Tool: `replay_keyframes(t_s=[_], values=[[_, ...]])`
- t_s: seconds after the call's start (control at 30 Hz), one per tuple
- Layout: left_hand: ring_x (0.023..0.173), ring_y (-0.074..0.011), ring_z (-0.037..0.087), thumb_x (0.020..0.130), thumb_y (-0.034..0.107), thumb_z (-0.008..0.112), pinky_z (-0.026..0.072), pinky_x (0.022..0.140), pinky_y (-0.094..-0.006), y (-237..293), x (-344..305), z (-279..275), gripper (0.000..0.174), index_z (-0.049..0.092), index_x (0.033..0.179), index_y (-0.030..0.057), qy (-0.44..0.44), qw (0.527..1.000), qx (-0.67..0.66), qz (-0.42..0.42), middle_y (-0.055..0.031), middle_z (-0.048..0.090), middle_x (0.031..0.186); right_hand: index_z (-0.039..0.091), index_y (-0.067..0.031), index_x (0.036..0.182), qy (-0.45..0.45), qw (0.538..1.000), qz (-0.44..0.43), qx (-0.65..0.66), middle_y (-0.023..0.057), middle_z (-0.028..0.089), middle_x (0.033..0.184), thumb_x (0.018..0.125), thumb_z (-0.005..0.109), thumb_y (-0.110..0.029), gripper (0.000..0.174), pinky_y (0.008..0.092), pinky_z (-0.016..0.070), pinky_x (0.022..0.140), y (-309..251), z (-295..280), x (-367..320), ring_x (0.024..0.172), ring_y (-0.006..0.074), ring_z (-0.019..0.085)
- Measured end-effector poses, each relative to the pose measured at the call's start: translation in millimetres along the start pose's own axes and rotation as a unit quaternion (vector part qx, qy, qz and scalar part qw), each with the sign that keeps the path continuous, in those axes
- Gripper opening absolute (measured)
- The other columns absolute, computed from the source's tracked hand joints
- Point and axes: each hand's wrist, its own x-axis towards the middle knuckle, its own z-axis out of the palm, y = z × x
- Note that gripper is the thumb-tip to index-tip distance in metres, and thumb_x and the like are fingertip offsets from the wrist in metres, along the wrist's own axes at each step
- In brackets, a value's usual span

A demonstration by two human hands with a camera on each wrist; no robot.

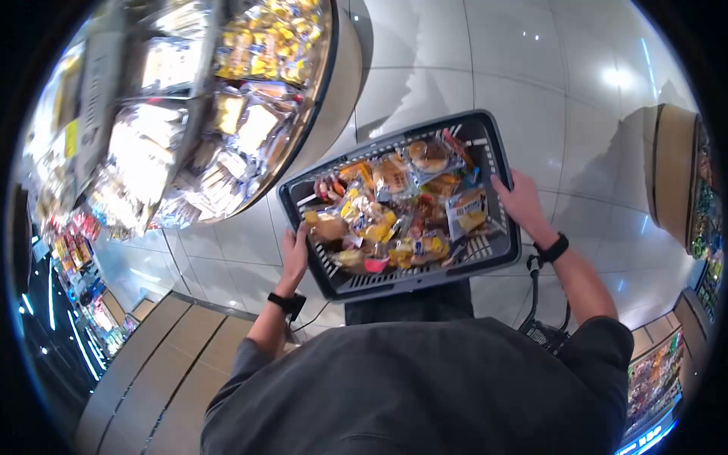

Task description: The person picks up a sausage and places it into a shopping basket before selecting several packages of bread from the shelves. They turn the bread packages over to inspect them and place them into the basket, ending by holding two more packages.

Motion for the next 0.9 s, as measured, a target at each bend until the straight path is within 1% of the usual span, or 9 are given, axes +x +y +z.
replay_keyframes(t_s=[0.07,0.13,0.2,0.47,0.53,0.6,0.63,0.77,0.9], values=[[0.086,-0.0186,0.062,0.102,0.033,0.056,0.0494,0.077,-0.0374,44.6,-41.9,-32.4,0.039,0.061,0.103,-0.006,0.04,0.999,-0.001,0.029,-0.0194,0.07,0.093,0.064,0.0037,0.086,0.042,0.999,0.002,-0.01,0.0192,0.062,0.067,0.094,0.066,-0.034,0.038,0.0404,0.0456,0.06,-40.0,-25.1,-42.8,0.062,0.0351,0.061],[0.08,-0.0194,0.061,0.101,0.033,0.058,0.0496,0.076,-0.0376,38.8,-57.0,-56.2,0.041,0.062,0.102,-0.0069,0.05,0.998,0.039,0.005,-0.0202,0.069,0.089,0.064,0.004,0.083,0.074,0.997,-0.023,-0.012,0.0173,0.06,0.065,0.094,0.066,-0.033,0.039,0.0388,0.0451,0.059,-40.8,-26.0,-64.2,0.06,0.0279,0.061],[0.078,-0.0179,0.06,0.099,0.032,0.06,0.0495,0.075,-0.0367,19.8,-71.3,-72.8,0.04,0.063,0.099,-0.0073,0.113,0.988,-0.052,0.089,-0.0184,0.067,0.083,0.065,0.004,0.082,0.111,0.992,-0.03,0.042,0.0137,0.06,0.062,0.093,0.068,-0.033,0.039,0.037,0.0444,0.058,-63.8,-15.6,-91.3,0.059,0.0214,0.059],[0.077,-0.0204,0.062,0.099,0.028,0.06,0.0497,0.075,-0.0375,48.8,-195.6,-194.5,0.035,0.064,0.101,-0.0067,0.156,0.979,-0.081,0.108,-0.0177,0.069,0.087,0.068,0.003,0.085,0.087,0.994,-0.042,0.04,0.0101,0.064,0.066,0.09,0.072,-0.033,0.037,0.0334,0.0458,0.06,-216.7,-60.4,-201.1,0.062,0.0162,0.06],[0.077,-0.0204,0.062,0.099,0.028,0.06,0.0496,0.075,-0.0381,29.1,-227.4,-229.8,0.035,0.064,0.1,-0.0067,0.17,0.973,-0.114,0.111,-0.0181,0.069,0.087,0.068,0.0033,0.086,0.084,0.996,-0.04,0.015,0.0104,0.065,0.068,0.089,0.072,-0.033,0.036,0.0331,0.0461,0.06,-252.6,-50.6,-239.0,0.064,0.0157,0.061],[0.075,-0.0115,0.053,0.1,0.029,0.059,0.0467,0.069,-0.0327,7.3,-261.6,-296.3,0.035,0.062,0.092,-0.0056,0.225,0.953,-0.141,0.145,-0.0073,0.064,0.078,0.069,0.0041,0.09,0.107,0.986,-0.083,0.099,0.0115,0.068,0.073,0.088,0.072,-0.031,0.035,0.033,0.0473,0.063,-308.1,-14.1,-281.5,0.068,0.0154,0.063],[0.072,-0.0191,0.057,0.098,0.028,0.061,0.0478,0.07,-0.0386,-9.6,-273.6,-324.9,0.035,0.062,0.093,-0.0069,0.226,0.953,-0.146,0.142,-0.0183,0.065,0.078,0.069,0.0041,0.09,0.102,0.987,-0.085,0.087,0.0115,0.068,0.073,0.088,0.072,-0.031,0.035,0.033,0.0473,0.063,-332.8,0.0,-294.6,0.068,0.0154,0.063],[0.064,-0.0166,0.043,0.097,0.029,0.062,0.041,0.06,-0.04,-9.6,-328.1,-374.6,0.041,0.053,0.081,-0.0068,0.292,0.943,-0.118,0.102,-0.0153,0.053,0.066,0.07,0.0055,0.095,0.046,0.991,-0.067,0.104,0.0124,0.071,0.08,0.087,0.073,-0.028,0.034,0.0327,0.0494,0.068,-373.5,13.4,-299.7,0.074,0.0148,0.064],[0.064,-0.0177,0.039,0.096,0.036,0.062,0.0373,0.058,-0.0423,-105.8,-359.5,-458.3,0.047,0.052,0.079,-0.0069,0.313,0.942,-0.098,0.071,-0.0139,0.049,0.064,0.07,0.0062,0.094,0.031,0.994,-0.09,0.045,0.0129,0.071,0.079,0.084,0.075,-0.026,0.035,0.0353,0.0497,0.068,-474.8,76.5,-362.3,0.072,0.0142,0.063]])
